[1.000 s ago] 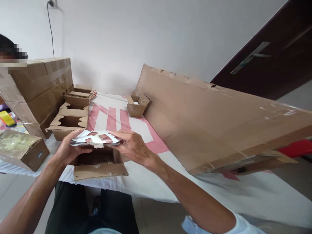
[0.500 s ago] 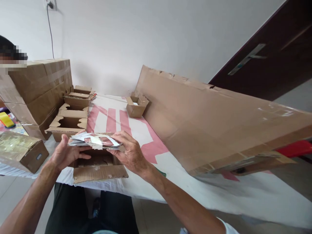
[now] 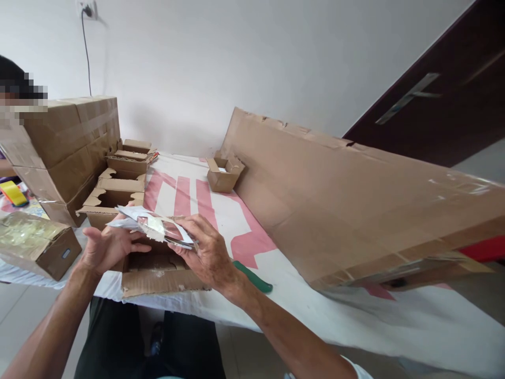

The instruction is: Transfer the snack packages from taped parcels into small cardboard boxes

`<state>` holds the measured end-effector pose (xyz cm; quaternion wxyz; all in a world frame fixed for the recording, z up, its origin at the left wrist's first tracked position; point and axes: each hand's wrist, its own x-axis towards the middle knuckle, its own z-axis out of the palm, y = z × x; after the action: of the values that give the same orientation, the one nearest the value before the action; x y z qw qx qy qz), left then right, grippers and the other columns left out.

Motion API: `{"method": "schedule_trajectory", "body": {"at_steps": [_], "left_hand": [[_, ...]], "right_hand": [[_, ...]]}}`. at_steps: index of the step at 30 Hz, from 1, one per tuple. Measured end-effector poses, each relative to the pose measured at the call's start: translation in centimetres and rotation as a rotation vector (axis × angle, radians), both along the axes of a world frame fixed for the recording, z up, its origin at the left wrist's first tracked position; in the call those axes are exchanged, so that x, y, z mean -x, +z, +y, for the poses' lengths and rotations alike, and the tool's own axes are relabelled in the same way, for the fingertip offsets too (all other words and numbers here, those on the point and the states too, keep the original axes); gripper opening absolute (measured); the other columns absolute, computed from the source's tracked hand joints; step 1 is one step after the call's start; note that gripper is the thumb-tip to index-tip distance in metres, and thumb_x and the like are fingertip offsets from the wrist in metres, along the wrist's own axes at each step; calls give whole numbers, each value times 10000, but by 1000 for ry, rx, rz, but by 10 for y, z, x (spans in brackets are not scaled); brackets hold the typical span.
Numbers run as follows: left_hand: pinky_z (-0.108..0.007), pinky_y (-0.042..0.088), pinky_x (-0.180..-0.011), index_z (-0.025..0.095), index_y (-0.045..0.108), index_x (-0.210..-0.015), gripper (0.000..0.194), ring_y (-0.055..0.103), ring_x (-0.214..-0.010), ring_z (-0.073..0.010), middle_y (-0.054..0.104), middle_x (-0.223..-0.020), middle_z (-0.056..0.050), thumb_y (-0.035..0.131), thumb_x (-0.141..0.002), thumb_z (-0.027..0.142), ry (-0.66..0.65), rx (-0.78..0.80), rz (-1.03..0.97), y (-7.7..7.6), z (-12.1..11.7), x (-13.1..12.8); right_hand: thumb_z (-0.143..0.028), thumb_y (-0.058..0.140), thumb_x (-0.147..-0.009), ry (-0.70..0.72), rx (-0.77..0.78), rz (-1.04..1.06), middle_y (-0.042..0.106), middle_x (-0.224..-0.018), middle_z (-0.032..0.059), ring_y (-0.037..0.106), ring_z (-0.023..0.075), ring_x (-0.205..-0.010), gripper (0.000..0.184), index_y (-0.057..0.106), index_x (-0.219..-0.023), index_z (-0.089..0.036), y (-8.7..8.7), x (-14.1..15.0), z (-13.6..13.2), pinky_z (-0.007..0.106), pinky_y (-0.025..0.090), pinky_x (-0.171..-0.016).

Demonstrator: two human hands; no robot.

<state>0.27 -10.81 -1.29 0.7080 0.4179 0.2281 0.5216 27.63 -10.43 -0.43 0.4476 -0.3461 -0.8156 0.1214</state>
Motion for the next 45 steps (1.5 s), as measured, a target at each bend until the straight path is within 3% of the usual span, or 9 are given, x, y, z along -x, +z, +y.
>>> {"method": "schedule_trajectory", "body": {"at_steps": [4, 8, 15, 21, 27, 32, 37, 41, 45], "left_hand": [[-544, 687, -932, 334, 621, -1517, 1124, 744, -1269, -443, 757, -1420, -151, 1036, -563, 758, -26, -86, 23, -5, 1, -2], [-526, 691, -970, 320, 627, -1507, 863, 771, -1231, -371, 769, -1391, -112, 1023, -760, 493, 124, -108, 29, -2, -5, -17], [-366, 691, -820, 168, 763, -1091, 497, 800, -961, -286, 813, -1007, -85, 1019, -757, 432, 227, -58, 1, 6, -4, -34], [-410, 686, -840, 214, 715, -1196, 587, 807, -960, -286, 799, -1034, -56, 1028, -721, 362, 277, -15, 1, 3, 0, -34], [-347, 680, -760, 255, 643, -1347, 783, 790, -890, -247, 778, -987, -22, 1054, -690, 365, 310, -45, -3, 4, 3, -36], [-254, 647, -646, 265, 620, -1377, 852, 756, -851, -209, 767, -972, -7, 1076, -662, 347, 350, -61, 13, 3, 3, -38], [-347, 700, -724, 282, 597, -1423, 947, 778, -904, -246, 772, -1026, -17, 1095, -623, 376, 388, -50, 48, 0, 4, -36], [-399, 703, -785, 279, 607, -1409, 938, 782, -996, -283, 772, -1137, -59, 1094, -628, 458, 383, -99, 33, 2, 2, -34], [-464, 688, -861, 286, 619, -1386, 917, 779, -1001, -296, 768, -1207, -84, 1051, -649, 620, 358, -222, -18, 6, 4, -36]], "right_hand": [[-341, 738, -1053, 19, -34, -9, 781, -1278, 92, 745, 304, -1222, 315, 719, -1367, -322, 1, 2, -2, 482, 658, -1053], [-342, 766, -1037, 11, -75, -17, 770, -1263, 114, 735, 332, -1203, 333, 707, -1363, -306, -6, 8, -2, 529, 649, -1037], [-498, 774, -1032, 168, 76, 63, 692, -1424, 154, 664, 349, -1326, 549, 613, -1510, -284, -14, 13, 1, 548, 598, -1118], [-773, 703, -986, 293, 368, 109, 638, -1554, 169, 591, 374, -1468, 780, 621, -1561, -251, -1, 3, 3, 561, 502, -1232], [-628, 735, -1005, 329, 537, 163, 633, -1602, 137, 558, 361, -1532, 649, 670, -1530, -252, 9, 2, 3, 559, 447, -1290], [-442, 708, -1005, 322, 564, 177, 638, -1632, 100, 524, 338, -1579, 515, 712, -1488, -262, 8, 4, 4, 551, 393, -1341], [-375, 642, -1023, 335, 531, 174, 656, -1627, 76, 519, 320, -1589, 480, 726, -1487, -283, 8, 4, 4, 548, 381, -1354], [-480, 710, -1013, 320, 535, 189, 628, -1657, 92, 510, 345, -1599, 527, 725, -1504, -289, 1, 2, 8, 576, 367, -1364], [-673, 714, -997, 268, 507, 317, 502, -1766, 113, 382, 369, -1687, 639, 730, -1504, -286, -13, 6, 21, 589, 285, -1402]]}}
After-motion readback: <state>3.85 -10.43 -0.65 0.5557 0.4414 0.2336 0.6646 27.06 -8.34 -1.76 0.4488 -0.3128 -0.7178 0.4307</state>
